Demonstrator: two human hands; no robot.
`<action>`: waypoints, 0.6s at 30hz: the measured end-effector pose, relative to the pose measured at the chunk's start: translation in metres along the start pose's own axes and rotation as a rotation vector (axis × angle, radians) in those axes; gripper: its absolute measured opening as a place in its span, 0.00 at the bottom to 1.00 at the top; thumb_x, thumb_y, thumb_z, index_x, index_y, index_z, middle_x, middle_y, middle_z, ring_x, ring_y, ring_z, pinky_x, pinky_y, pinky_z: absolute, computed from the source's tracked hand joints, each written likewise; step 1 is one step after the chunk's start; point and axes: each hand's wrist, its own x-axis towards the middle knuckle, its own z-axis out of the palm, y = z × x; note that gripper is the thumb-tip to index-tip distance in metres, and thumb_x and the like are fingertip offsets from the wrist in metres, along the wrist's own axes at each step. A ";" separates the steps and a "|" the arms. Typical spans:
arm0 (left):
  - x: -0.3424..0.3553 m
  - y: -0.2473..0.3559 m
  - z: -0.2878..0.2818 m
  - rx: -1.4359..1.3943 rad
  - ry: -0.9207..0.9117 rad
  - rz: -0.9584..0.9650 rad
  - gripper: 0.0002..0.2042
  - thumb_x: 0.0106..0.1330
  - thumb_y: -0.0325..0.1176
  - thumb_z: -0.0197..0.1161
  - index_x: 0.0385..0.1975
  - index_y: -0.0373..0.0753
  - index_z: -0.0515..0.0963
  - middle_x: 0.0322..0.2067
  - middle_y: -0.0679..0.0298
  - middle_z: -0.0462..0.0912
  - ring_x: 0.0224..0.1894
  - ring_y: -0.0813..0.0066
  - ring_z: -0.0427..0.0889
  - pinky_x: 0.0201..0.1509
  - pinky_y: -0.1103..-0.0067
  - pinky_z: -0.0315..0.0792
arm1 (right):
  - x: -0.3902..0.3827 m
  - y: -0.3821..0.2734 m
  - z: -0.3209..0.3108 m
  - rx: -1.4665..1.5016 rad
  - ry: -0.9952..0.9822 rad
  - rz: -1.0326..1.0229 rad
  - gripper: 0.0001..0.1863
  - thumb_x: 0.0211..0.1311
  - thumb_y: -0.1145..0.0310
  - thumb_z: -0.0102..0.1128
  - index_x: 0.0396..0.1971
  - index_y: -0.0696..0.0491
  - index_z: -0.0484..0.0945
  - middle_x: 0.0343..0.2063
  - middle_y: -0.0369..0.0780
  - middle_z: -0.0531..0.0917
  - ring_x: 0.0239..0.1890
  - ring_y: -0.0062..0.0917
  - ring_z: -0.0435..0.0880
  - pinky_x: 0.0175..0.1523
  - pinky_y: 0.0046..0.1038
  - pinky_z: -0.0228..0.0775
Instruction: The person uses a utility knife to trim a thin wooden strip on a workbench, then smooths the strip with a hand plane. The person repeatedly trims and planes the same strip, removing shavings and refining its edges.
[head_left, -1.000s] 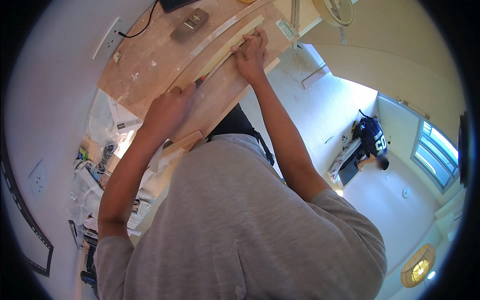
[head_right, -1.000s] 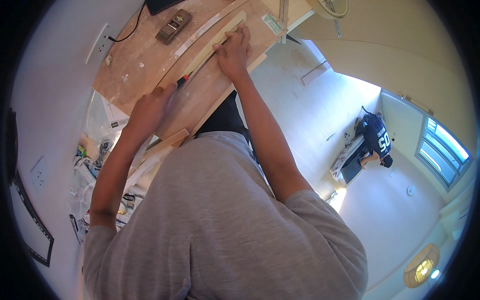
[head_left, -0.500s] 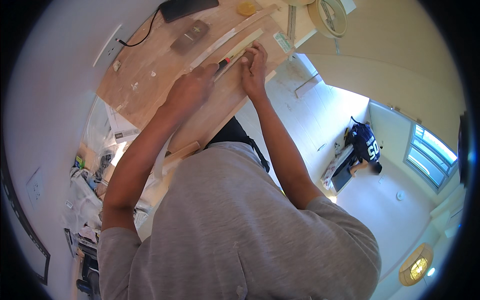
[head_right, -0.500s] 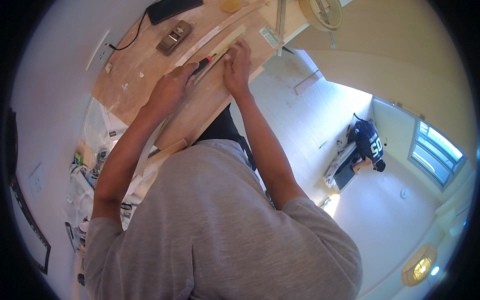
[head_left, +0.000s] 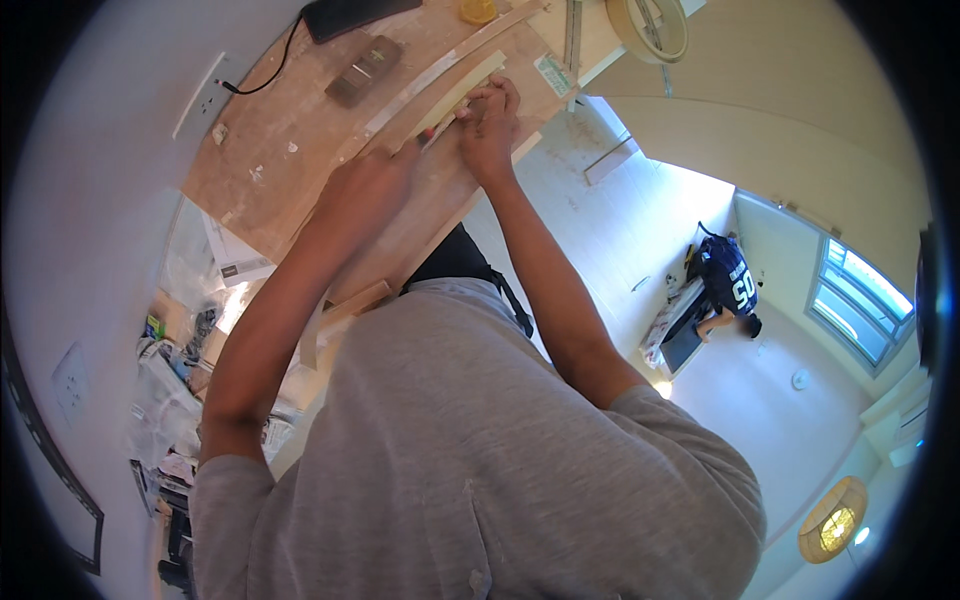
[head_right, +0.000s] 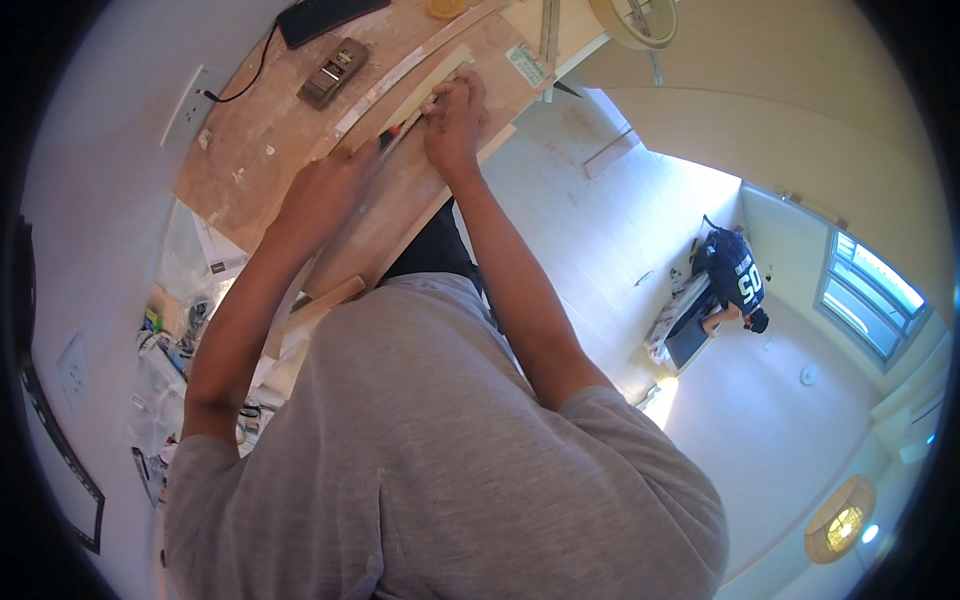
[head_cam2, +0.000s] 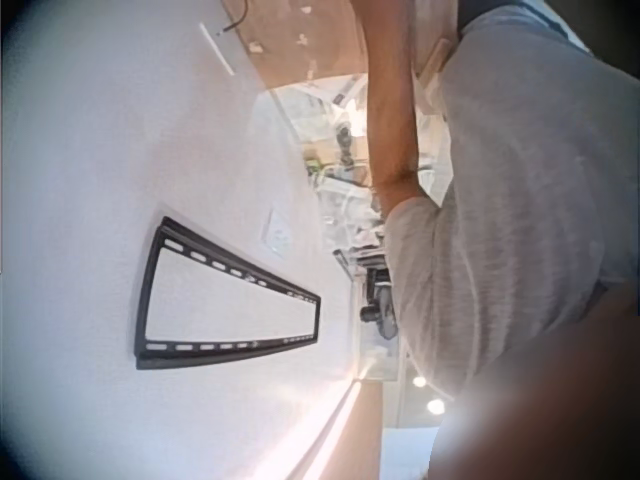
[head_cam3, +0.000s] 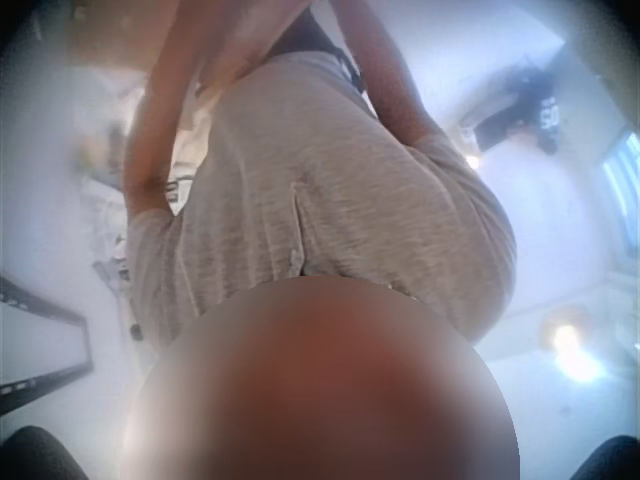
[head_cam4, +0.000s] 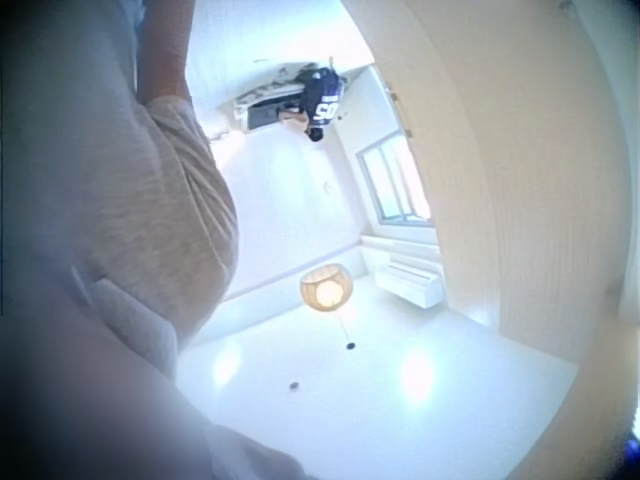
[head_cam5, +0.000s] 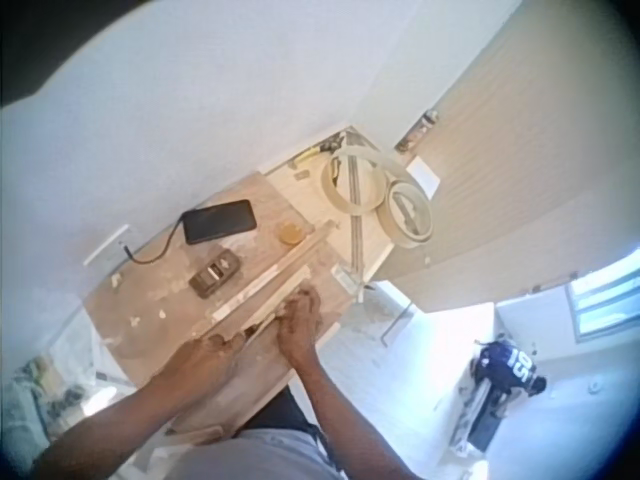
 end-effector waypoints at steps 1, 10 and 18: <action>-0.015 0.000 -0.004 0.004 -0.014 -0.032 0.17 0.69 0.30 0.60 0.58 0.40 0.76 0.35 0.46 0.84 0.37 0.44 0.87 0.41 0.57 0.80 | -0.001 0.000 -0.001 -0.004 -0.012 0.011 0.16 0.63 0.72 0.65 0.50 0.48 0.75 0.69 0.46 0.67 0.74 0.42 0.65 0.70 0.47 0.53; -0.035 -0.004 -0.028 -0.162 0.120 -0.068 0.17 0.71 0.31 0.60 0.59 0.40 0.76 0.39 0.45 0.85 0.42 0.43 0.86 0.46 0.56 0.79 | -0.003 0.001 -0.006 0.035 -0.039 -0.068 0.15 0.68 0.66 0.66 0.52 0.47 0.76 0.70 0.47 0.65 0.74 0.42 0.65 0.72 0.47 0.55; 0.019 -0.001 0.006 -0.151 0.103 0.009 0.18 0.70 0.31 0.60 0.59 0.39 0.75 0.39 0.45 0.85 0.41 0.44 0.86 0.46 0.56 0.79 | -0.006 0.002 0.001 0.009 -0.024 -0.003 0.17 0.66 0.67 0.67 0.53 0.45 0.76 0.70 0.45 0.65 0.74 0.39 0.65 0.72 0.46 0.50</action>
